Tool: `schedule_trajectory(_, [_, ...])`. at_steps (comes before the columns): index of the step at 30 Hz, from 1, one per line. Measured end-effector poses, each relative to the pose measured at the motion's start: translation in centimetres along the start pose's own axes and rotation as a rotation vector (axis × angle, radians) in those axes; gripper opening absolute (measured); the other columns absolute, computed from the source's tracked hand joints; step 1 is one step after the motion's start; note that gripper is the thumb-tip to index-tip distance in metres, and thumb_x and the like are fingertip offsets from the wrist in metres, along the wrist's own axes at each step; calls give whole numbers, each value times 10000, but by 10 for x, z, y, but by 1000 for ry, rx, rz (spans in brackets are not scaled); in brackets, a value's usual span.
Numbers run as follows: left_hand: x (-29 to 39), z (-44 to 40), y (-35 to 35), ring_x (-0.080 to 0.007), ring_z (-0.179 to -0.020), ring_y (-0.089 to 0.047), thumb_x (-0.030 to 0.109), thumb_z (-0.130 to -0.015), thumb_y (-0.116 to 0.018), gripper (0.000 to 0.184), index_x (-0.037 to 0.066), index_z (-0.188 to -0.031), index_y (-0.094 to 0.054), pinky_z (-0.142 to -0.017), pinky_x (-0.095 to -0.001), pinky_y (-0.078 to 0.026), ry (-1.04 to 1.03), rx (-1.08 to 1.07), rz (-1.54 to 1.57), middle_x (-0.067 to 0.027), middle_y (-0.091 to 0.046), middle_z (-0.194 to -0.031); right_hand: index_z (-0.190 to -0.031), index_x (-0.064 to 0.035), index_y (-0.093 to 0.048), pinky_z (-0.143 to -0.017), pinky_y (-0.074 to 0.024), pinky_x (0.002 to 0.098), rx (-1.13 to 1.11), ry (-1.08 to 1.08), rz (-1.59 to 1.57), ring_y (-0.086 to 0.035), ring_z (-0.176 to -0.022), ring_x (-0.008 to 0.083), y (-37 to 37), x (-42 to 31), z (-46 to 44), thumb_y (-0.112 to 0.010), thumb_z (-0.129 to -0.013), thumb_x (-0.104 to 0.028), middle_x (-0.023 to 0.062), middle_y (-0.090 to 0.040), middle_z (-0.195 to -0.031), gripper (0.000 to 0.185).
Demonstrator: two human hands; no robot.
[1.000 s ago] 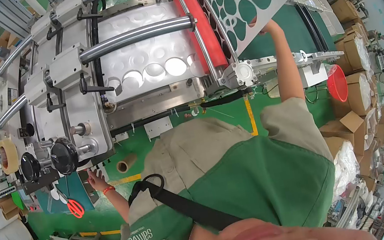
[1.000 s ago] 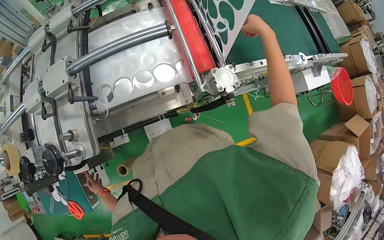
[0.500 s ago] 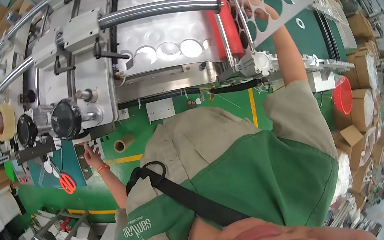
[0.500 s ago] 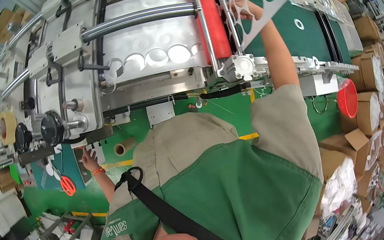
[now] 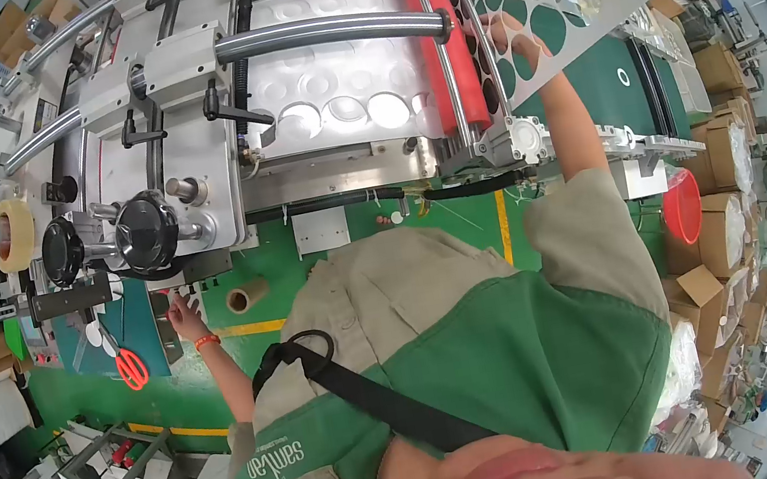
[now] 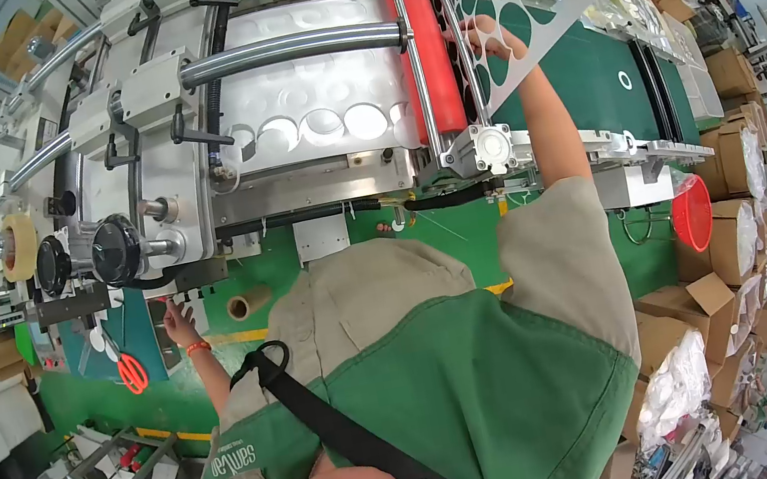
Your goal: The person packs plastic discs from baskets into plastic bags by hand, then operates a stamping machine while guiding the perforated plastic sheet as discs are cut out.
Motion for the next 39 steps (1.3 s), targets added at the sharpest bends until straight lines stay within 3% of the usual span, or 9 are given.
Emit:
schedule_trajectory(7, [2, 2, -2, -147, -613, -615, 372, -810, -593, 315, 81, -901, -514, -423, -189, -330, -36, 28, -26, -50, -638, -833, -807, -51, -630, -379, -282, 209, 75, -20, -8, -398, -426, 58, -2, 11, -11, -617, -779, -342, -36, -489, -544, 292])
schedule_trajectory(15, [13, -6, 6, -119, -656, -558, 276, -875, -511, 274, 4, -906, -528, -594, -256, -489, -269, -176, -252, -63, -570, -731, -665, -51, -568, -353, -286, 231, 244, -17, -100, -414, -395, 61, 58, 49, 34, -583, -756, -263, -14, -470, -503, 231])
schedule_trajectory(19, [13, -5, 13, -124, -682, -562, 272, -879, -502, 278, 1, -931, -530, -636, -258, -484, -273, -206, -298, -67, -566, -760, -865, -24, -634, -371, -299, 230, 513, -257, 37, -439, -420, 55, 77, 50, 109, -556, -783, -189, -3, -540, -607, 201])
schedule_trajectory(23, [8, -7, 51, -192, -856, -566, 252, -859, -533, 315, -3, -1041, -503, -737, -298, -465, -334, -110, -351, -115, -554, -952, -989, -16, -597, -378, -312, 206, 652, -205, 4, -445, -431, 50, 57, 35, 158, -577, -805, -208, 18, -546, -596, 267])
schedule_trajectory(25, [32, 0, 70, -286, -990, -511, 221, -789, -614, 424, -13, -1110, -463, -843, -364, -418, -791, 193, -886, -164, -515, -1080, -1080, -20, -558, -399, -321, 179, 723, -131, -140, -445, -447, 41, 43, 19, 176, -582, -829, -211, 14, -545, -593, 317])
schedule_trajectory(27, [31, -17, 82, -327, -1157, -382, 188, -672, -688, 688, 33, -1251, -350, -944, -408, -339, -827, 184, -1038, -164, -401, -1256, -1058, -17, -570, -398, -314, 176, 790, -30, -220, -441, -452, 38, 26, -6, 190, -580, -833, -204, 3, -537, -591, 292])
schedule_trajectory(29, [24, -29, 81, -321, -1226, -308, 170, -647, -691, 824, 131, -1339, -244, -973, -426, -307, -499, 141, -1324, -108, -283, -1365, -1047, -16, -575, -414, -313, 172, 816, -5, -295, -444, -474, 36, 7, -36, 201, -563, -848, -196, -8, -527, -593, 268])
schedule_trajectory(33, [10, -47, 88, -318, -1264, -251, 159, -630, -690, 924, 219, -1378, -152, -995, -441, -274, -651, 197, -1499, -53, -179, -1421, -1024, -14, -570, -475, -328, 168, 936, 199, -545, -438, -524, 41, -25, -100, 226, -533, -867, -195, -9, -512, -629, 243])
schedule_trajectory(39, [27, -34, 88, -333, -1263, -241, 118, -601, -714, 970, 221, -1382, -147, -1016, -431, -260, -662, 62, -1464, -68, -158, -1427, -1028, 3, -555, -475, -317, 166, 1098, 263, -358, -421, -514, 39, -40, -145, 242, -563, -846, -160, -10, -497, -611, 244])
Point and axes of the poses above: each hand's wrist, its own z-axis away from the middle knuckle, its own y-axis out of the back of the hand, x = y × z, the point moved 5 cm from there along -z, towards the middle knuckle
